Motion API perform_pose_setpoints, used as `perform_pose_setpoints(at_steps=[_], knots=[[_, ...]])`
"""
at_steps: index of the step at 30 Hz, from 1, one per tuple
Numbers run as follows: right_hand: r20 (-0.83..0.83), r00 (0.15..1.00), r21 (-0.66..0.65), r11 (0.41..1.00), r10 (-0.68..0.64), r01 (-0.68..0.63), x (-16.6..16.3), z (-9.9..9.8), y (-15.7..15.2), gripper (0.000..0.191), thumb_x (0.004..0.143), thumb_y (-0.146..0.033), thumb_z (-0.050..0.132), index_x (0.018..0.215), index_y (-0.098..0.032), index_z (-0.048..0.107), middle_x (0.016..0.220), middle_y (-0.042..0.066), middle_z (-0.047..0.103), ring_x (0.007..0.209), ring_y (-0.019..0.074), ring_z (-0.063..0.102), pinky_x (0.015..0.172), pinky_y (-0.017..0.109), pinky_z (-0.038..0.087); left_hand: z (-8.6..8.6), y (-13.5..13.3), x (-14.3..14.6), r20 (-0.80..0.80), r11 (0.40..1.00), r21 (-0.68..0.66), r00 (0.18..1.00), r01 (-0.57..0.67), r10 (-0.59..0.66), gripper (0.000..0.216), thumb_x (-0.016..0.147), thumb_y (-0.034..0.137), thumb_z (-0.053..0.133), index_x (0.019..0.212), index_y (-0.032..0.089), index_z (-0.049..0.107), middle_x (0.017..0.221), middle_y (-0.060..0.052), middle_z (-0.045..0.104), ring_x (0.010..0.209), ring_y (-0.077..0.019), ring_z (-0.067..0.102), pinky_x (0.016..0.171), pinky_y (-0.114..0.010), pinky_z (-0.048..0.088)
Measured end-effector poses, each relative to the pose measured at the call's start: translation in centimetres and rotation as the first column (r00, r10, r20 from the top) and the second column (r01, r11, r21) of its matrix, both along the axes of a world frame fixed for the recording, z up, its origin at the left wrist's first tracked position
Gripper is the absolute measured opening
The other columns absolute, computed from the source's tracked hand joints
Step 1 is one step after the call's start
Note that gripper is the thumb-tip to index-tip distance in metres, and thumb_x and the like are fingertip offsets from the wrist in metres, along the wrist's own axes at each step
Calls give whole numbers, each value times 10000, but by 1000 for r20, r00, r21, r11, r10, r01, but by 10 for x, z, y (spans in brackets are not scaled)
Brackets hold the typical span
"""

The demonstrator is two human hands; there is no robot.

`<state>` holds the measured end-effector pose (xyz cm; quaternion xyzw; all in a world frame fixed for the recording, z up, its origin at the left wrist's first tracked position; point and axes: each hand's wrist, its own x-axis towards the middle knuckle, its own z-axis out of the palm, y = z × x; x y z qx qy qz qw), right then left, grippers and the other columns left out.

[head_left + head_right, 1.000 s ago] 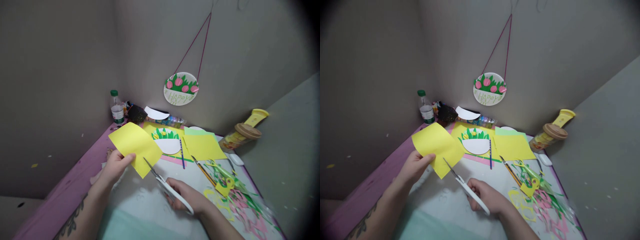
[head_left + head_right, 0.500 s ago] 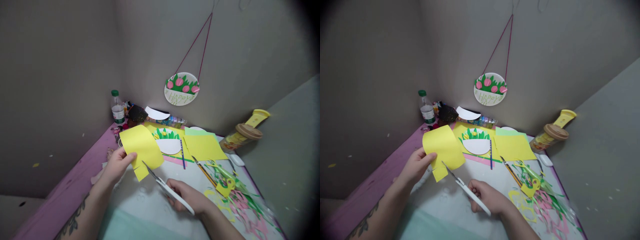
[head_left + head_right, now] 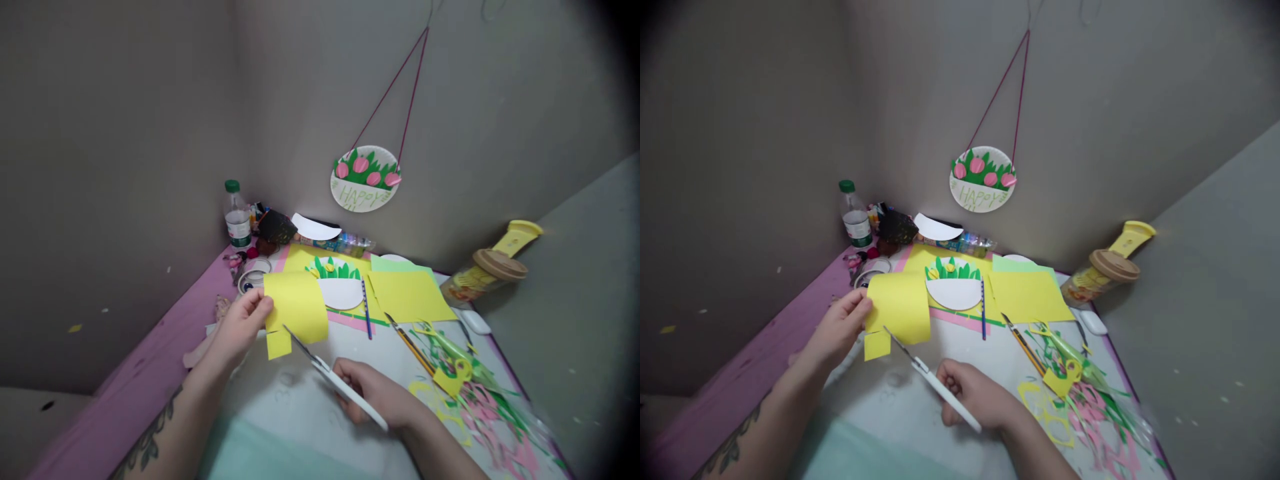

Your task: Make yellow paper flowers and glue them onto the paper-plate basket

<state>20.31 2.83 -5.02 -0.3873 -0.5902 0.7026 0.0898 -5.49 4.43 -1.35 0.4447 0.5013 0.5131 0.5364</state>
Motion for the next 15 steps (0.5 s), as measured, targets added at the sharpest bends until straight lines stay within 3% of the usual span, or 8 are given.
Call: perform_pose_setpoints(at_steps=[3,7,15], knots=[[2,998,12,998,-65,65,-1,-1,2,267,525,-72,550,726,-181,412,586,-93,422,519,47,332,472,174,237,5,-1,1,-15,995,3,995,99,-99,414,787,481,553,1085,196,519,956,-48,626,719,-141,568,568,-215,450],[-15,994,19,994,-109,109,0,-6,3,261,539,-81,550,736,-185,415,585,-92,440,522,56,359,481,177,254,9,-2,5,-64,972,-48,970,230,-233,551,719,378,662,1200,193,465,1050,-85,618,798,-177,587,551,-205,437],[2,991,36,990,-134,134,3,-11,4,274,526,-66,562,736,-183,429,566,-95,461,516,60,383,479,183,262,6,0,10,-26,982,-81,985,169,-171,556,706,290,646,1223,184,473,998,-79,649,749,-168,598,538,-210,421]])
